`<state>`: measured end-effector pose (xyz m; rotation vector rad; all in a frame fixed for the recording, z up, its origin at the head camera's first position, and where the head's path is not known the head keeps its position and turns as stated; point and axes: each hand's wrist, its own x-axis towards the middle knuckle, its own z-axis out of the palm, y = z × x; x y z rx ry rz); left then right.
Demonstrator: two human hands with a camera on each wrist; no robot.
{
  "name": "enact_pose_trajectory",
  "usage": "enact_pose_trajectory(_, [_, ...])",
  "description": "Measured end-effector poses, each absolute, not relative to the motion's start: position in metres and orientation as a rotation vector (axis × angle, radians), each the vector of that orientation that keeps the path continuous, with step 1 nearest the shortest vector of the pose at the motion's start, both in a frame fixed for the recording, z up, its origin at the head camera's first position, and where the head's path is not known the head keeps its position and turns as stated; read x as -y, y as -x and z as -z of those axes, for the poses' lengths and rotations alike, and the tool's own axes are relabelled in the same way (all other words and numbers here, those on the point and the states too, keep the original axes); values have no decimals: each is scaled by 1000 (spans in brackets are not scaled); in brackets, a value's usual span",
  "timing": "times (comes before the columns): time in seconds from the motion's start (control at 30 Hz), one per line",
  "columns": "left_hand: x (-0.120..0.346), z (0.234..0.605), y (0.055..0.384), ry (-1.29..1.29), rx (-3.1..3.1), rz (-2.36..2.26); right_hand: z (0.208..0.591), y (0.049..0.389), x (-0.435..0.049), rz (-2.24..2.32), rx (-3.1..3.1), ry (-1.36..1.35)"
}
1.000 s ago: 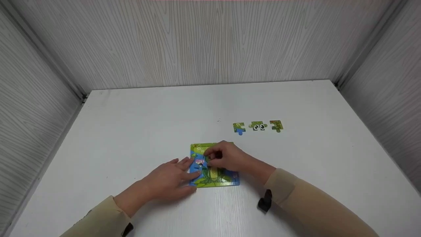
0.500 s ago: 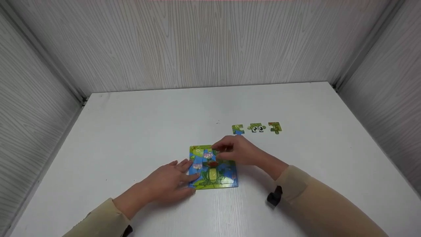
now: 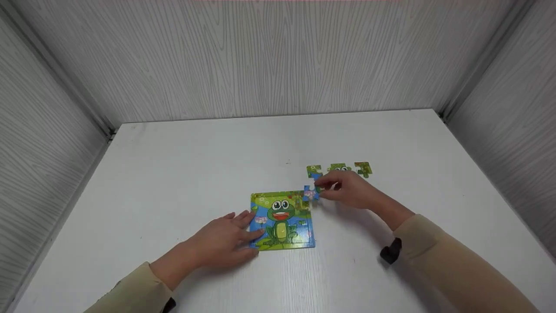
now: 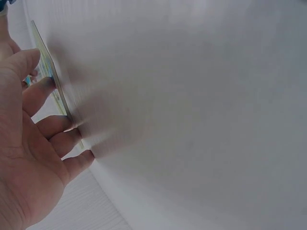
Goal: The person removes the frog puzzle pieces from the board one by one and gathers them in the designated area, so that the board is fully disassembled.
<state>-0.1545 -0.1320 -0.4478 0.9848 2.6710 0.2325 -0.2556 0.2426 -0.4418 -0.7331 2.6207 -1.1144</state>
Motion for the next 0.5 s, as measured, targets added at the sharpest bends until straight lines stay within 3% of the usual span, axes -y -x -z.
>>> enact_pose_trajectory(0.5, [129,447,155,-972,-2674,-209,452,263,-266,1087,-2613,579])
